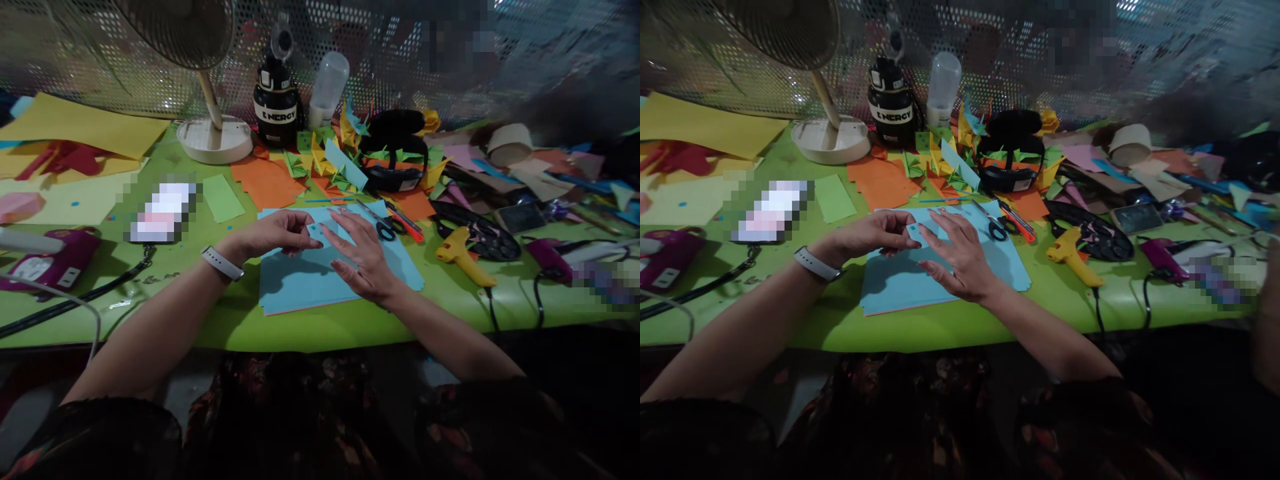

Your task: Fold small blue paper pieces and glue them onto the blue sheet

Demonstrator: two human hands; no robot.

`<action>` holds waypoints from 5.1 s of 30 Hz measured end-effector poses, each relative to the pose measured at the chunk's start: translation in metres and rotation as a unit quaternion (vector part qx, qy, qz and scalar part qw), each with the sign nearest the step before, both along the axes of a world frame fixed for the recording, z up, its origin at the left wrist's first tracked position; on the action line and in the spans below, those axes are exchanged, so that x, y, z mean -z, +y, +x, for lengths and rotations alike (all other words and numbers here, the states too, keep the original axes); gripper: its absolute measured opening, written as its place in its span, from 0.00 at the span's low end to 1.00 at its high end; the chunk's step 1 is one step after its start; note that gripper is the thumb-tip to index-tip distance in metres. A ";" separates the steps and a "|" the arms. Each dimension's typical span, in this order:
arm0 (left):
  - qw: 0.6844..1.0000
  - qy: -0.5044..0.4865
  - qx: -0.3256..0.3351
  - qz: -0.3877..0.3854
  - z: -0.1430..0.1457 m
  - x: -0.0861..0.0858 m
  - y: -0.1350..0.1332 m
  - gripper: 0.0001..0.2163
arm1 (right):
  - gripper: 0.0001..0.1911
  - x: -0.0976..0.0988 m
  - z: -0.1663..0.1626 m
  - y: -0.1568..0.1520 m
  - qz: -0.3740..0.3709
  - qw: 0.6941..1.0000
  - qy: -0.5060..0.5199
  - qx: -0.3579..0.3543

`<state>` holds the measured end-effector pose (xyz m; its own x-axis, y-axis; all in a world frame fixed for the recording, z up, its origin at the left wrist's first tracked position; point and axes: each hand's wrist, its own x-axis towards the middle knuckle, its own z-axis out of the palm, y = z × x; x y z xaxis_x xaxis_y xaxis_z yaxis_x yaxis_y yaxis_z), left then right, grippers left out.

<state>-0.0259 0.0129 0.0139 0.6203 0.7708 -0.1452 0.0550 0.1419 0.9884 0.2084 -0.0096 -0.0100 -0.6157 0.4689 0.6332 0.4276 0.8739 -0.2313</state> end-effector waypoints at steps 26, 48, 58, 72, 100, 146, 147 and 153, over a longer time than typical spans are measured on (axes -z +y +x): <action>0.996 -0.036 -0.076 0.041 0.016 0.007 -0.006 0.17 | 0.28 0.003 -0.001 -0.001 0.006 1.000 0.012 0.028; 0.996 -0.025 -0.062 0.052 0.016 0.007 -0.006 0.17 | 0.29 0.002 -0.002 -0.002 -0.001 0.999 -0.017 0.027; 0.996 -0.022 -0.066 0.062 0.018 0.008 -0.006 0.17 | 0.30 0.004 -0.002 -0.002 0.031 0.998 -0.039 0.046; 0.994 -0.023 -0.064 0.081 0.020 0.010 -0.007 0.16 | 0.21 -0.001 -0.001 -0.004 0.022 0.996 0.059 0.060; 0.997 0.010 0.017 0.072 0.018 0.008 -0.009 0.15 | 0.21 -0.002 0.003 0.011 -0.054 0.995 0.049 0.072; 0.982 0.098 -0.015 0.163 0.016 0.021 -0.004 0.15 | 0.18 -0.001 0.003 0.011 -0.153 0.983 0.082 0.054; 0.980 0.102 -0.010 0.168 0.016 0.021 -0.004 0.14 | 0.18 -0.001 0.002 0.011 -0.152 0.984 0.080 0.053; 0.981 0.102 -0.003 0.167 0.015 0.020 -0.003 0.15 | 0.18 0.000 0.002 0.014 -0.169 0.982 0.066 0.061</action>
<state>-0.0113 0.0094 -0.0062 0.5997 0.8002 -0.0049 0.2565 -0.1864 0.9484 0.2107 0.0040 -0.0099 -0.4651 0.7311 0.4992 0.4718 0.6818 -0.5590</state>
